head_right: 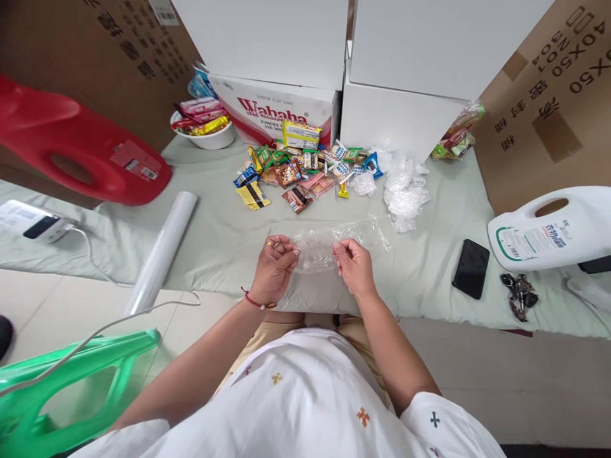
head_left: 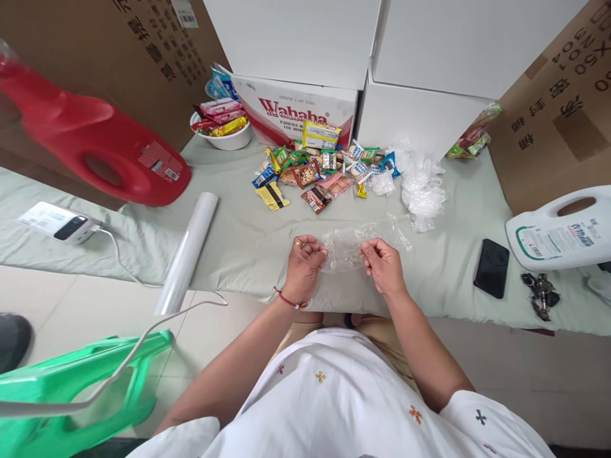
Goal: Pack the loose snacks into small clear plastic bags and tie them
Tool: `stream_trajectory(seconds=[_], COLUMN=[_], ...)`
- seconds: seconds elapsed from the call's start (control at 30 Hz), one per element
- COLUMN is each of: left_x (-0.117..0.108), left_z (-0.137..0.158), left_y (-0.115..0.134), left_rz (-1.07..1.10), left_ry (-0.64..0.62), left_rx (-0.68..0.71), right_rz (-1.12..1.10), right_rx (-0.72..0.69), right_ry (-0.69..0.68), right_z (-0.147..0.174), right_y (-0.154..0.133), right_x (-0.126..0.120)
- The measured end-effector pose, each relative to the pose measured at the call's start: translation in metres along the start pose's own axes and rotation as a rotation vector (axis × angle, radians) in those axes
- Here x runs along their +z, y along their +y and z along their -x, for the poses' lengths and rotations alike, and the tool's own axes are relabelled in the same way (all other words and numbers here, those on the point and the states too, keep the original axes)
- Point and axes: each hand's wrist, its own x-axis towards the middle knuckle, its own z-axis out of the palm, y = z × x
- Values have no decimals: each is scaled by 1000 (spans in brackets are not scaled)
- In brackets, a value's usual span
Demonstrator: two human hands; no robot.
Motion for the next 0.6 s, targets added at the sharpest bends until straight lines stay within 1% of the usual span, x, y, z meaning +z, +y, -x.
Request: stream_trajectory(seconds=[0.07,0.17,0.23,0.3,0.4,0.47,0.5,0.6], left_x=[2,9,13,15,13,11,11,15], left_z=[2,7,10,11,10,10,11,13], left_y=[-1,-4,-6,-7,-7,-7,-7,-8], left_rz=[-12,-41,-64,-68,-35,-20,-15,0], left_ry=[-17,-83,-114,-106,-67,-50,-48,-69], left_rx=[7,33,49,53,19,-11,-22,-55], right_rz=[-38,-18,19,36,7,-1,10,104], right_rx=[17,-8,-45,-72,-72,-68,-72,-101], right_ry=[-4,-112,-146,-112,-15,-7,-32,-167], right_z=[6,14,15,14,11,12,14,20], right_y=[-1,-3,-3,-2,0,-1,-1,-3], right_x=[2,10,15,16,9,5,4,7])
